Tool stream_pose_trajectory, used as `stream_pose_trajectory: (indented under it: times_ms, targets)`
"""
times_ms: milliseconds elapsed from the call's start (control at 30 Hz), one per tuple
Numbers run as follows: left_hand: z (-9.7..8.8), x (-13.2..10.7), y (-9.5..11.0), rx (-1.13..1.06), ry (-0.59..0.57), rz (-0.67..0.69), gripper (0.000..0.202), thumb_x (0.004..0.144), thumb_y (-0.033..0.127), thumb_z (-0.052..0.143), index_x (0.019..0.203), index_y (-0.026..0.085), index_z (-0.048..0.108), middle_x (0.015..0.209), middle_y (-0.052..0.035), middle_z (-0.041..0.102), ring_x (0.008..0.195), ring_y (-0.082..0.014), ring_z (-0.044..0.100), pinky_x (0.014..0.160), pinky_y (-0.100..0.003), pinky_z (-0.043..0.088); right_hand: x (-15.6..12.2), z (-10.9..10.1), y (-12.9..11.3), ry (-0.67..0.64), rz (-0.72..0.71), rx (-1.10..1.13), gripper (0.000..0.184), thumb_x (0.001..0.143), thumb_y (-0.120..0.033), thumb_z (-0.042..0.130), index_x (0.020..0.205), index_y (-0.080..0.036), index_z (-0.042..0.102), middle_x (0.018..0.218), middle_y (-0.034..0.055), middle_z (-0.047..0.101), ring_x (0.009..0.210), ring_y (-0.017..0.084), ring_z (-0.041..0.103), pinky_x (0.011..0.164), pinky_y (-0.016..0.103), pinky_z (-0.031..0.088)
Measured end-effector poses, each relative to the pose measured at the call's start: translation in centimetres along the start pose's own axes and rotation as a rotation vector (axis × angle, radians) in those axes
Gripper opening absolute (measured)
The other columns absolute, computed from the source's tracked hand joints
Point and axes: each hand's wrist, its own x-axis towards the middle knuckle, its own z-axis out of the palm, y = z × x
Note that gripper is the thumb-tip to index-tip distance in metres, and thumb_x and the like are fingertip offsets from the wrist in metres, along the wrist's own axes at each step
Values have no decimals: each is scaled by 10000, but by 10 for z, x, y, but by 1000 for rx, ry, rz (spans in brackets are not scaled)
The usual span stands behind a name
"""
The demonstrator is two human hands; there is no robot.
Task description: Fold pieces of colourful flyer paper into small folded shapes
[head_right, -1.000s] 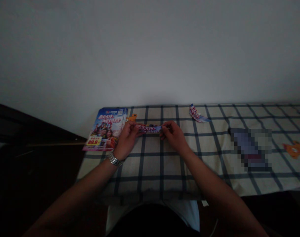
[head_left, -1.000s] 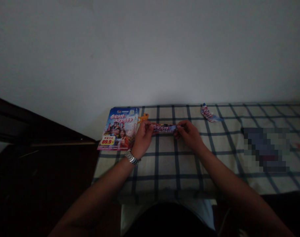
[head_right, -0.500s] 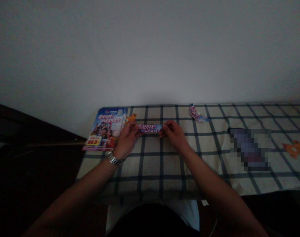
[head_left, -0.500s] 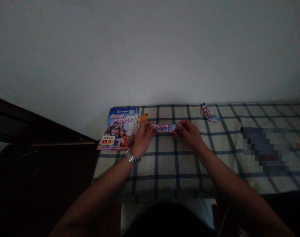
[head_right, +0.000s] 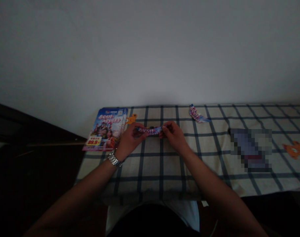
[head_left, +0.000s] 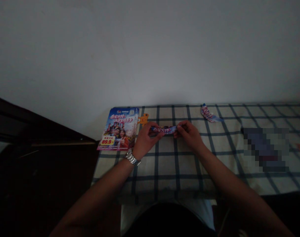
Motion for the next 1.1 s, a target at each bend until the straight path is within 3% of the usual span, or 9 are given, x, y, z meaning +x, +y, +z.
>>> stream_pose_trajectory:
  times_ms: [267,533,767,1100]
  targets:
    - [0,-1,-7,31,12,9,275,879,318,762,1035,222,557,1087,-28,690,1011,-182,689,878,-330,595,-4,2,-4,-77,-54,-68,305,915,-524,687,973,-244,582,837,18,703,732,173,694,667,328,616]
    - [3,-3,-2,51,-3,60,273,875,259,762,1075,231,578,1033,-2,663,939,-150,686,855,-287,585,-9,0,-10,-116,-270,-463,326,857,-381,777,1125,-251,644,1058,49,725,994,223,698,889,369,574]
    - [4,-3,1,94,-27,80,240,878,277,766,1056,230,613,1007,-2,675,907,-151,689,839,-287,581,-11,3,-14,-171,-319,-600,195,906,-367,732,1053,-241,711,971,41,763,908,223,718,825,353,573]
    - [1,-1,6,128,-79,60,141,890,301,746,985,227,674,914,12,717,836,-151,687,795,-272,553,-12,4,-17,-162,-328,-636,155,930,-391,707,983,-248,738,911,36,759,854,221,716,794,347,565]
